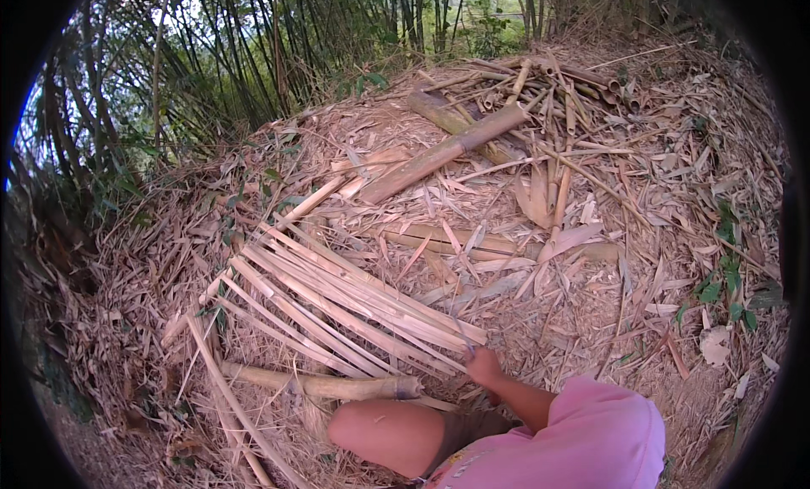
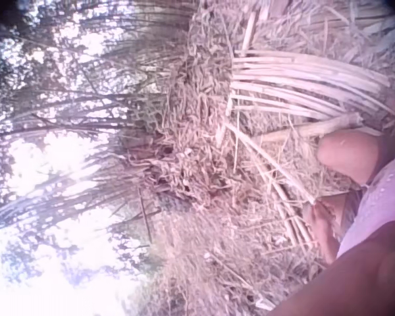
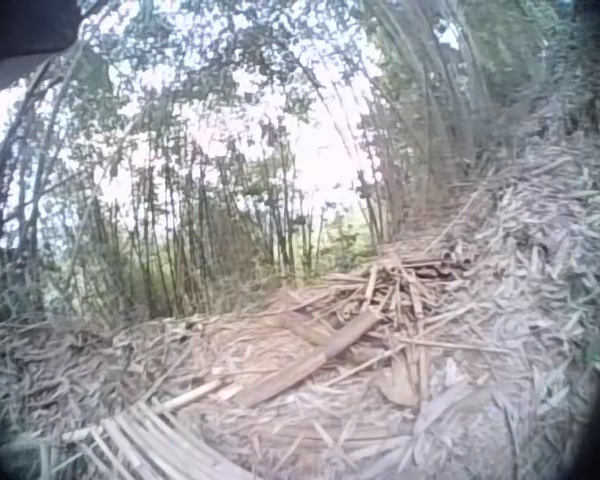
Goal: The person splits a bamboo pole into strips using a machete while sitting on the ground. They shave the edges of the strips by hand and then gather the finished bamboo pieces into a pile.
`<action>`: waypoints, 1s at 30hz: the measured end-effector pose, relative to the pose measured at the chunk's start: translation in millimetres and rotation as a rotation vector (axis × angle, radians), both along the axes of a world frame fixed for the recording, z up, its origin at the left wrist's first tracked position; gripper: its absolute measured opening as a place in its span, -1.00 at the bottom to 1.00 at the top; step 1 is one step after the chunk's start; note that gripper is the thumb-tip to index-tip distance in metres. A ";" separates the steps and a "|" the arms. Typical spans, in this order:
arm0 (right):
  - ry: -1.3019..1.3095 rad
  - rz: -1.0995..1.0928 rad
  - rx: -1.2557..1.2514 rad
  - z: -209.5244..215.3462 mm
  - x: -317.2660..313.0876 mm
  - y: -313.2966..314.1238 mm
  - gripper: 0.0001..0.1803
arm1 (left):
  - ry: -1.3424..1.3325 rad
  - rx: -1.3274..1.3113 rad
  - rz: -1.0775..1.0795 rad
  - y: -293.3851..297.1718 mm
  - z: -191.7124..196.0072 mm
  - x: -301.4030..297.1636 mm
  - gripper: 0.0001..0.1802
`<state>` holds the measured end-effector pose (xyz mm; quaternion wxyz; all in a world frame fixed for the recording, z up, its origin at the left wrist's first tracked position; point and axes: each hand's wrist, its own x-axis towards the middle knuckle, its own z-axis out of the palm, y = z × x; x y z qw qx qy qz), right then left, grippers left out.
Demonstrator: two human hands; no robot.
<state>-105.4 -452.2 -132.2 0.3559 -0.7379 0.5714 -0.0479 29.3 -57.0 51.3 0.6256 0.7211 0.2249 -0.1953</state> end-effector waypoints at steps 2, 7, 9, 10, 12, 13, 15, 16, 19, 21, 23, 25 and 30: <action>-0.155 0.091 -0.045 21.2 19.5 6.1 -0.57 | -0.238 0.120 -0.369 26.6 -43.0 11.7 -0.82; -0.638 0.376 -0.240 105.0 84.8 44.0 -0.69 | -0.086 0.055 -0.142 -28.3 3.5 12.2 -0.61; -0.668 0.469 -0.170 133.8 100.3 63.1 -0.69 | -0.132 -0.003 -0.272 -8.4 -19.8 18.8 -0.56; -0.695 0.492 -0.139 146.7 107.9 75.0 -0.70 | -0.155 -0.035 -0.333 -5.5 -25.5 23.0 -0.53; -0.722 0.508 -0.068 190.3 108.5 100.4 -0.71 | -0.983 0.677 -0.727 -5.5 -30.6 28.5 -0.60; -0.729 0.507 -0.020 223.8 106.6 114.6 -0.73 | -1.391 1.063 -0.892 -5.6 -29.4 30.4 -0.64; -0.746 0.546 0.008 234.7 107.7 125.1 -0.74 | -0.719 0.910 -0.935 -39.6 23.7 23.3 -0.70; -0.757 0.592 -0.012 225.4 109.2 131.5 -0.75 | -0.391 0.811 -0.930 -51.1 42.6 17.6 -0.73; -0.862 0.671 -0.062 201.8 119.9 140.2 -0.74 | -0.981 0.636 -0.873 -52.0 25.6 8.8 -0.76; -0.803 0.694 -0.014 206.0 121.7 140.5 -0.71 | -1.079 0.558 -0.872 -56.5 26.8 3.5 -0.76; -0.590 0.705 0.111 241.5 120.5 137.1 -0.66 | -1.075 0.538 -0.877 -59.8 30.0 2.5 -0.76; -0.521 0.696 0.203 256.8 119.0 132.6 -0.62 | -1.077 0.519 -0.880 -63.1 31.5 1.2 -0.75; -0.606 0.694 0.207 277.4 116.0 132.1 -0.58 | -1.126 0.485 -0.863 -67.4 35.0 3.2 -0.72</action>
